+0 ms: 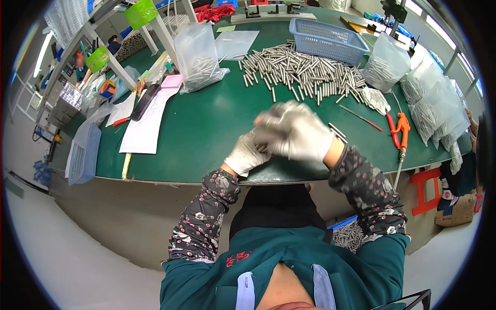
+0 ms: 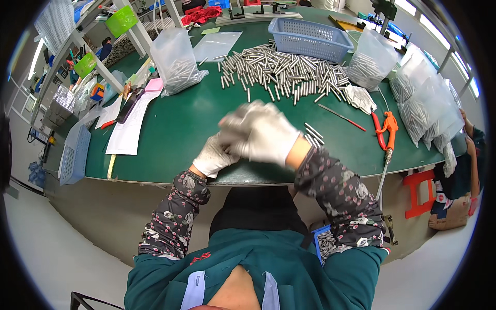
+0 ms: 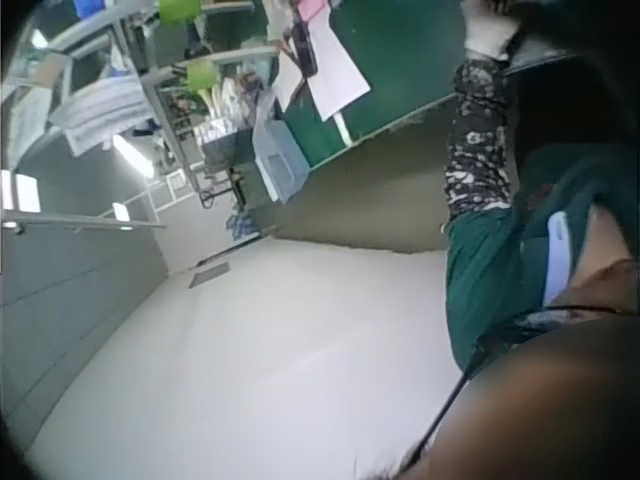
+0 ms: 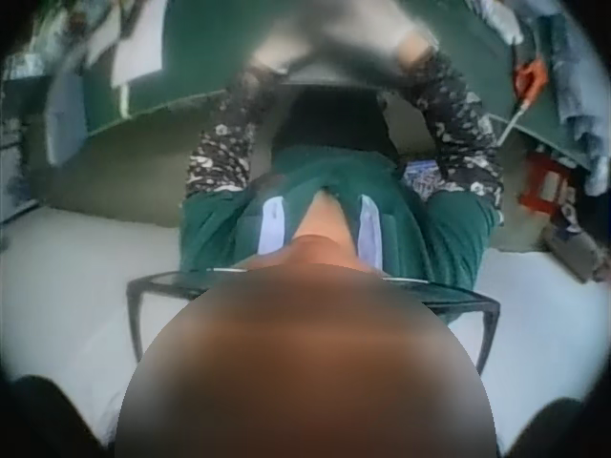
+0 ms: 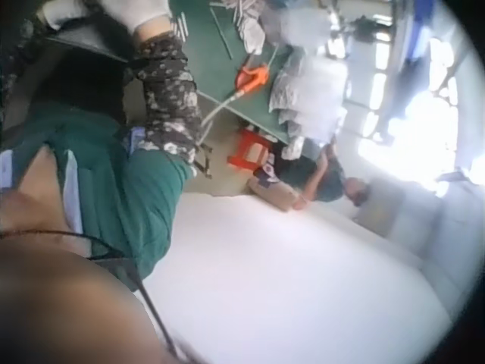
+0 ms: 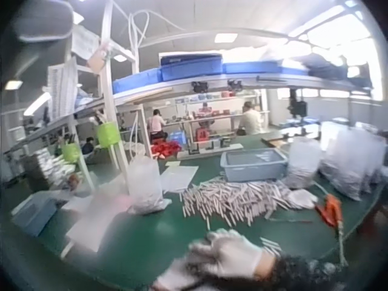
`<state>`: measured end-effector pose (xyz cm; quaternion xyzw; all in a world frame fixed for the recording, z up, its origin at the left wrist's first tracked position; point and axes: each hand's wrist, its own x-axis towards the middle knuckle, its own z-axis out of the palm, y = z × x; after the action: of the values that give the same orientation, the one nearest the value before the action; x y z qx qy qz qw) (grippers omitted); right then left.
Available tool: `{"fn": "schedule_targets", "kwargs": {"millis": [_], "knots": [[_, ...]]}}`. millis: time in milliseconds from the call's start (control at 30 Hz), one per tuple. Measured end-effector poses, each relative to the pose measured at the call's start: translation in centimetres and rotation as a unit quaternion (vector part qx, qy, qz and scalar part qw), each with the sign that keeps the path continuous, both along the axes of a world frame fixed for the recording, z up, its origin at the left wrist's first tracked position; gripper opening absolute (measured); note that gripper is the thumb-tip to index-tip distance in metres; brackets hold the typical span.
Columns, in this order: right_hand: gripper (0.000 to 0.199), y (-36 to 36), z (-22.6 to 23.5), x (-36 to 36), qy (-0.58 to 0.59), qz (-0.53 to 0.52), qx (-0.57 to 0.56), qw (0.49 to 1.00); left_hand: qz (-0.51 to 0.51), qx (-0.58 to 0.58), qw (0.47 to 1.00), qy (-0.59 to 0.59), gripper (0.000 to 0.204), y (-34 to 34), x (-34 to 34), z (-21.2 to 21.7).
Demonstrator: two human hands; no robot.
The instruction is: Arranging metal pins into a bundle and cleaning them with an air duster gun.
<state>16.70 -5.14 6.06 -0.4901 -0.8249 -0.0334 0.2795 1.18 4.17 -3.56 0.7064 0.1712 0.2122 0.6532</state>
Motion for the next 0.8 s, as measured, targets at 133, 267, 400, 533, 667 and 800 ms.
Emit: {"fn": "schedule_targets", "kwargs": {"millis": [133, 267, 400, 533, 667, 800], "knots": [[0.042, 0.3, 0.0, 2.1, 0.004, -0.22, 0.016, 0.975, 0.027, 0.036, 0.999, 0.017, 0.044, -0.2, 0.3, 1.0], [0.044, 0.9, -1.2, 1.8, -0.002, -0.214, -0.063, 0.975, 0.008, -0.025, 1.0, -0.01, 0.045, 0.3, 0.2, 0.7], [0.046, 0.2, -1.6, 4.3, -0.035, -0.305, 0.001, 0.952, 0.01, -0.078, 0.997, 0.002, 0.056, 0.0, 0.6, 0.8], [0.048, -0.8, 0.4, 0.4, 0.044, -0.128, 0.056, 0.989, 0.001, -0.115, 0.993, -0.04, 0.054, 0.3, 0.1, 0.7], [0.033, -0.2, -0.5, 1.2, -0.063, -0.245, 0.03, 0.967, -0.023, -0.114, 0.992, -0.045, 0.054, 0.6, 0.4, 0.5], [0.03, -0.8, -0.3, 0.1, 0.035, -0.098, 0.075, 0.992, 0.005, -0.077, 0.997, -0.009, 0.049, 0.5, 0.6, 0.7]]}}
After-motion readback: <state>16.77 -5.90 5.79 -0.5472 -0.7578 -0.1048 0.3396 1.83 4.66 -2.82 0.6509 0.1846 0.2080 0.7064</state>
